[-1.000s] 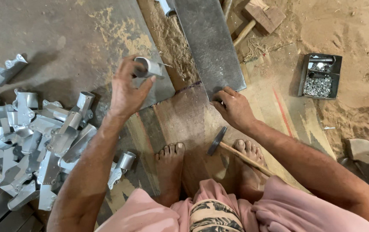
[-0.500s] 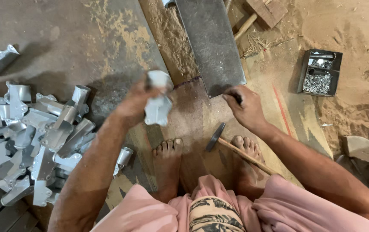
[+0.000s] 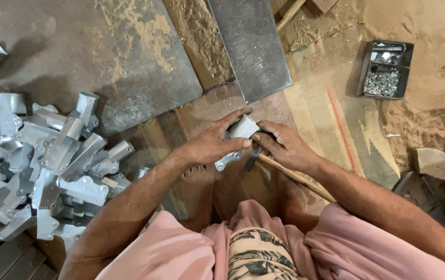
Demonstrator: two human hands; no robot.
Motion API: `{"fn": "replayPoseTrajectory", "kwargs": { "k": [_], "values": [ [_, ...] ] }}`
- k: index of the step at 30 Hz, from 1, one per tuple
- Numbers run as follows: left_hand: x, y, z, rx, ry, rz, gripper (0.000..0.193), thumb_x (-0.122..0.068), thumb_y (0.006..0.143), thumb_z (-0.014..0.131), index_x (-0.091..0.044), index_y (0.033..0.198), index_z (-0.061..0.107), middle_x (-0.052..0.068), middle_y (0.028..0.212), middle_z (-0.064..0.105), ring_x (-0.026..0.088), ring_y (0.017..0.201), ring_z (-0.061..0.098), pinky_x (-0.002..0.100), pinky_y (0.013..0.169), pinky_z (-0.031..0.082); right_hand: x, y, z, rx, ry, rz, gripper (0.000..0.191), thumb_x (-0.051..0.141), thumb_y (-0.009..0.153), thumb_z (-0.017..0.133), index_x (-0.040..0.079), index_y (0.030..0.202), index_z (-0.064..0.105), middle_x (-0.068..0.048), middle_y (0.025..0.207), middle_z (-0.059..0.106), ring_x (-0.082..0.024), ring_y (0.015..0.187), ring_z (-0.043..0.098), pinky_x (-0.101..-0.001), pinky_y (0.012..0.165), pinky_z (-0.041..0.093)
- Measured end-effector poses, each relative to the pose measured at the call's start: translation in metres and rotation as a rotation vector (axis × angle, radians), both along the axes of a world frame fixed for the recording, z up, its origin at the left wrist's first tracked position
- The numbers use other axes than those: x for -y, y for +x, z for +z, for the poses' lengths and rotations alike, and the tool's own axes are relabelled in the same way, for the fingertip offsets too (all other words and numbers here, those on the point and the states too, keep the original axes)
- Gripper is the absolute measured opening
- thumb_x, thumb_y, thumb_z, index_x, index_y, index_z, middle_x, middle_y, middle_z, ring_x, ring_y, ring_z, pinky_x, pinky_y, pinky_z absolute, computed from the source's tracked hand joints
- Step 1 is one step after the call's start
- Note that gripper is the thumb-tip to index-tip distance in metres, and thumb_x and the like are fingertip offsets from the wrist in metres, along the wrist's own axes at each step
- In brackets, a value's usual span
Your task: The person sits on the ground and hammers aluminum castings one at a time on a steel plate, turning and repositioning each piece to flatten or shape it, then sets it on a growing pile of finished pieces.
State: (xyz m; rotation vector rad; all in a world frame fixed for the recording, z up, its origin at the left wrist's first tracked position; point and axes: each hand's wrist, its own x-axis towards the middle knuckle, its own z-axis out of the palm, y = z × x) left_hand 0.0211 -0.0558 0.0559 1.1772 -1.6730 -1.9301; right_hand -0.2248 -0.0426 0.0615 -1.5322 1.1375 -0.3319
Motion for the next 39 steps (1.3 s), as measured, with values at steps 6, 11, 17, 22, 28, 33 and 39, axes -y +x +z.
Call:
{"fn": "replayPoseTrajectory", "kwargs": {
  "k": [6,11,17,22,28,33,39],
  "values": [
    [-0.014,-0.008,0.0,0.053,-0.002,0.106,0.078,-0.035,0.084,0.075,-0.017,0.154,0.045,0.014,0.134,0.066,0.025,0.123,0.064,0.038,0.106,0.051,-0.002,0.008,0.004,-0.044,0.015,-0.021,0.02,0.022,0.102,0.059,0.003,0.103,0.067,-0.013,0.075,0.066,-0.02,0.066,0.063,-0.0377,0.062,0.05],
    [-0.018,-0.009,-0.011,0.077,-0.01,0.126,0.076,-0.035,0.086,0.075,-0.017,0.153,0.045,0.016,0.136,0.065,0.028,0.125,0.063,0.04,0.107,0.049,-0.005,0.003,0.007,0.027,-0.06,-0.039,0.023,0.018,0.1,0.058,0.003,0.117,0.061,-0.014,0.089,0.068,-0.022,0.078,0.068,-0.037,0.069,0.053],
    [-0.017,-0.004,-0.028,0.204,0.054,0.097,0.081,-0.04,0.084,0.072,-0.024,0.156,0.039,0.018,0.136,0.063,0.033,0.124,0.062,0.044,0.104,0.049,-0.025,-0.042,-0.005,-0.498,0.062,0.18,0.033,0.034,0.099,0.061,0.011,0.121,0.062,-0.014,0.104,0.075,-0.029,0.091,0.075,-0.0415,0.082,0.059],
    [-0.011,-0.007,-0.05,0.261,0.089,0.105,0.088,-0.044,0.082,0.07,-0.027,0.16,0.032,0.02,0.134,0.064,0.033,0.122,0.063,0.043,0.104,0.049,-0.076,-0.066,-0.029,-0.862,0.107,0.401,0.057,0.048,0.086,0.068,0.012,0.128,0.055,-0.016,0.118,0.066,-0.039,0.103,0.068,-0.0498,0.086,0.055],
    [0.004,-0.021,-0.074,0.166,0.024,0.195,0.091,-0.04,0.088,0.076,-0.014,0.161,0.029,0.021,0.146,0.055,0.032,0.128,0.058,0.043,0.106,0.045,-0.092,-0.093,-0.044,-0.909,0.031,0.242,0.054,0.048,0.091,0.064,0.005,0.122,0.054,-0.022,0.109,0.067,-0.042,0.098,0.068,-0.0515,0.085,0.055],
    [0.013,-0.029,-0.087,0.199,0.244,0.227,0.095,-0.041,0.082,0.072,-0.01,0.161,0.029,0.02,0.14,0.064,0.03,0.124,0.065,0.039,0.105,0.051,-0.09,-0.099,-0.038,-0.863,0.051,0.099,0.05,0.049,0.093,0.062,0.003,0.113,0.056,-0.022,0.106,0.067,-0.044,0.089,0.069,-0.0523,0.076,0.056],
    [0.018,-0.028,-0.108,0.172,0.115,0.175,0.097,-0.047,0.087,0.075,-0.005,0.161,0.027,0.021,0.164,0.035,0.034,0.148,0.038,0.043,0.12,0.034,-0.079,-0.112,-0.022,-0.63,-0.038,0.175,0.036,0.04,0.097,0.058,0.006,0.094,0.067,-0.019,0.084,0.067,-0.043,0.076,0.067,-0.0517,0.067,0.053]
  ]
}}
